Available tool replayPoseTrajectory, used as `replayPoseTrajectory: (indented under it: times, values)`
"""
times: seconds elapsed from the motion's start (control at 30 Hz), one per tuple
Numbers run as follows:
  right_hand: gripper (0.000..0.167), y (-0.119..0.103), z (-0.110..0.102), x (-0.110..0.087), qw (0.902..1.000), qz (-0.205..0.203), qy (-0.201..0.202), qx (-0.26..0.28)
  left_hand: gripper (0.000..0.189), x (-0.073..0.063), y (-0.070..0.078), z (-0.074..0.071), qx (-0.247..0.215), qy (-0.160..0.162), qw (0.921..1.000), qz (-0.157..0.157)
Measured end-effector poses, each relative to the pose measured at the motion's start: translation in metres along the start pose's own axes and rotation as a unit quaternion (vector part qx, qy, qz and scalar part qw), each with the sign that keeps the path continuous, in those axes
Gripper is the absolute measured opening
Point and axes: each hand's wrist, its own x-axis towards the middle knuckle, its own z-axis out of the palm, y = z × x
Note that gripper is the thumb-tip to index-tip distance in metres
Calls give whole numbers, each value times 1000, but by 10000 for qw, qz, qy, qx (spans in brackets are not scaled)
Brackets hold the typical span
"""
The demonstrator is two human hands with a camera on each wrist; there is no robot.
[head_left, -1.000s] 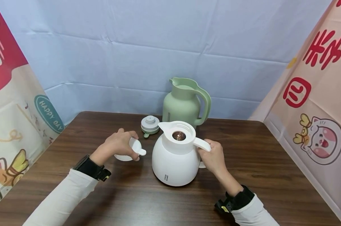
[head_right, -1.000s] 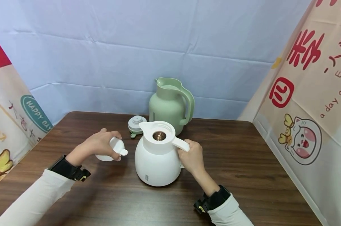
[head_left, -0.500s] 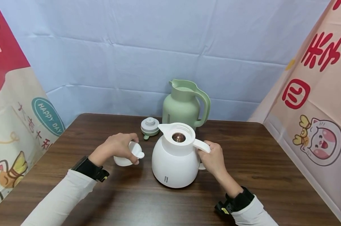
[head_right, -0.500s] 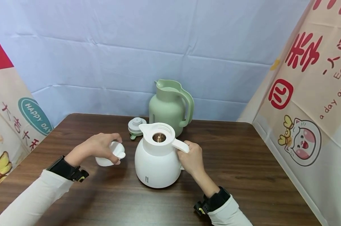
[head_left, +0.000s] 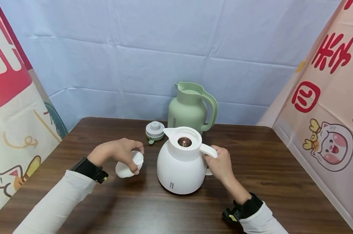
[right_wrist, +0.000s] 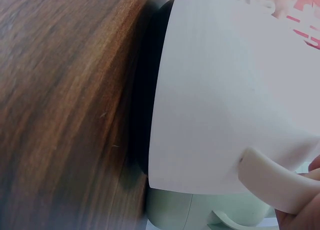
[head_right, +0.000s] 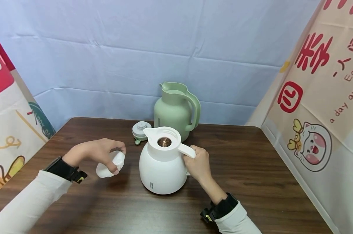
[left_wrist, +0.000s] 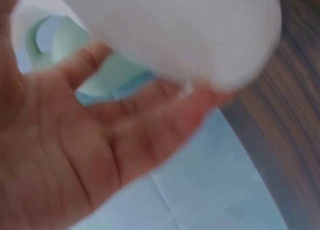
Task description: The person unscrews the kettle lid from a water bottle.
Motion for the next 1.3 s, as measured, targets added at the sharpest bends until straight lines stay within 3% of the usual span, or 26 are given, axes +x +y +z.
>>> replayPoseTrajectory:
  times: [0.13, 0.27, 0.37, 0.5, 0.6, 0.73, 0.83, 0.97, 1.3]
  values:
    - [25, 0, 1, 0, 10000, 0, -9, 65, 54, 0, -10, -7, -926, -683, 9928, 343]
    - [26, 0, 0, 0, 10000, -1, 8, 55, 55, -1, -18, -11, -1845, -1274, 9720, 701]
    - [26, 0, 0, 0, 10000, -17, 16, 36, 52, -2, -25, -9, -2365, -1457, 9555, 990]
    - [27, 1, 1, 1, 10000, -56, 35, 43, 41, -5, -34, -2, -2851, -1400, 9357, 1536]
    - [27, 1, 1, 1, 9999, -79, 55, 34, 36, -8, -39, 3, -2957, -1107, 9292, 1920]
    - [25, 0, 0, 0, 10000, -62, 47, -38, 36, -12, -45, 11, -2943, -384, 9259, 2339]
    - [25, -1, 0, 0, 10000, -41, 27, -64, 41, -15, -47, 18, -3109, 235, 9141, 2593]
    - [26, -1, 1, 0, 10000, -29, 34, -32, 51, -18, -50, 27, -3402, 925, 8955, 2715]
    - [25, -1, 0, 0, 10000, 37, 12, 37, 53, -19, -52, 43, -3385, 2268, 8666, 2881]
